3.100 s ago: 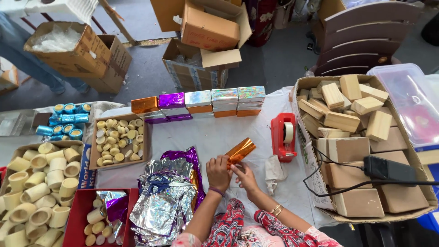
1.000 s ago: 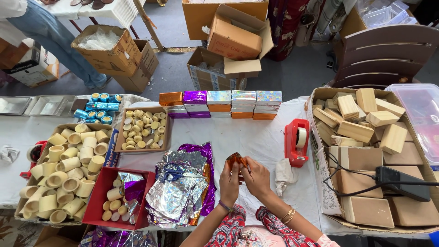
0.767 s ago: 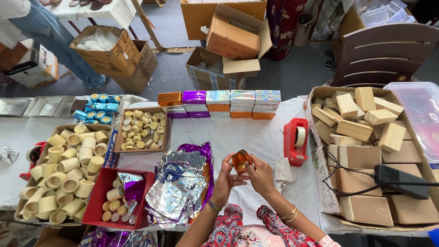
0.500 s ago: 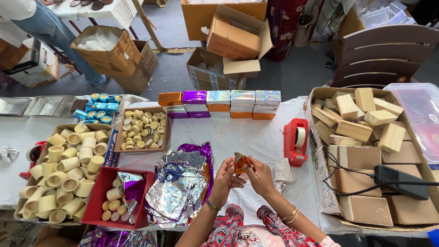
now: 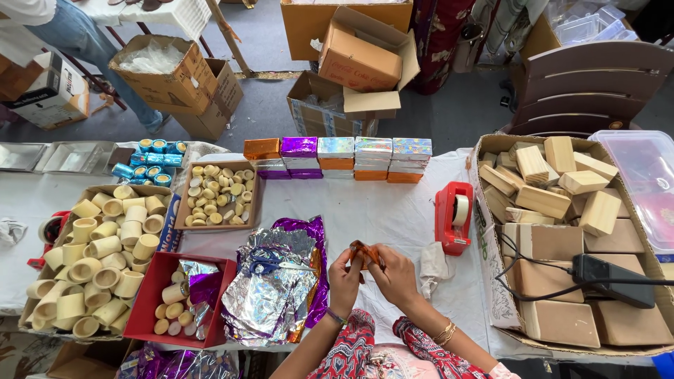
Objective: The person wraps small wooden boxes in shiny metallic foil sheets. They fold the foil around each box, then use a tape dispenser to apply clear tape to seal the edges. The wrapped boxes are placed in a row on the table.
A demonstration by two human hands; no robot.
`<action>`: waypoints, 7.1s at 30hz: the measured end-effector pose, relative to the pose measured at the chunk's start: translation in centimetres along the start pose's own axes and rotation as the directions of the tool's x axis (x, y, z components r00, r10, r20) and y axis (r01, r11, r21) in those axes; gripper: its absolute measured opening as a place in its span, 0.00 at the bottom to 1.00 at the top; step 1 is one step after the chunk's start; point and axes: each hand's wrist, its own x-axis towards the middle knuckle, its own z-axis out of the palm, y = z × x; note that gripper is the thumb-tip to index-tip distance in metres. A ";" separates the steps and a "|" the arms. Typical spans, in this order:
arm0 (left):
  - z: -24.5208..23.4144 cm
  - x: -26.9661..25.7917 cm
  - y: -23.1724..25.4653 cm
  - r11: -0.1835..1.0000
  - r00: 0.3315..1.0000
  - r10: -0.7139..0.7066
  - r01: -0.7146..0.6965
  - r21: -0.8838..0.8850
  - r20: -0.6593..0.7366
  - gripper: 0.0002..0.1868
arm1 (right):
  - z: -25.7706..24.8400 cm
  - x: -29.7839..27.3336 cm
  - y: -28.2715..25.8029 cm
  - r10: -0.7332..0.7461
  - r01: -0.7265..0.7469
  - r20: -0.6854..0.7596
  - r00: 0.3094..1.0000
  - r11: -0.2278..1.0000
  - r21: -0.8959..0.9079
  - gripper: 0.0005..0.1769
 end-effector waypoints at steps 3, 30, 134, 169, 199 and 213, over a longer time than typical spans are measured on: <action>0.4 0.1 0.1 0.993 0.998 0.031 -0.024 0.112 -0.060 0.13 | -0.1 0.2 -0.4 0.024 -0.023 0.028 0.999 0.999 -0.031 0.17; 0.1 1.9 -2.7 0.944 0.949 -0.255 0.285 -0.166 0.184 0.14 | 0.1 0.5 4.8 0.333 -0.335 0.064 0.941 0.942 0.024 0.23; 2.0 -0.6 11.6 0.648 0.802 0.434 -0.594 0.478 0.409 0.19 | -3.3 0.5 7.6 -0.305 0.085 0.231 0.924 0.753 0.653 0.15; 0.7 4.7 7.7 0.251 0.579 0.700 -0.747 0.616 0.418 0.16 | -7.0 -0.6 30.3 0.532 -0.575 -0.408 0.742 0.818 0.022 0.13; 2.3 3.4 7.6 0.336 0.602 0.689 -0.759 0.557 0.404 0.18 | -2.5 -4.9 33.9 0.710 -0.166 -0.296 0.639 0.504 0.848 0.11; 2.9 2.8 8.2 0.351 0.580 0.719 -0.778 0.521 0.382 0.18 | -4.0 -4.6 32.6 0.802 -0.263 -0.080 0.592 0.287 0.921 0.13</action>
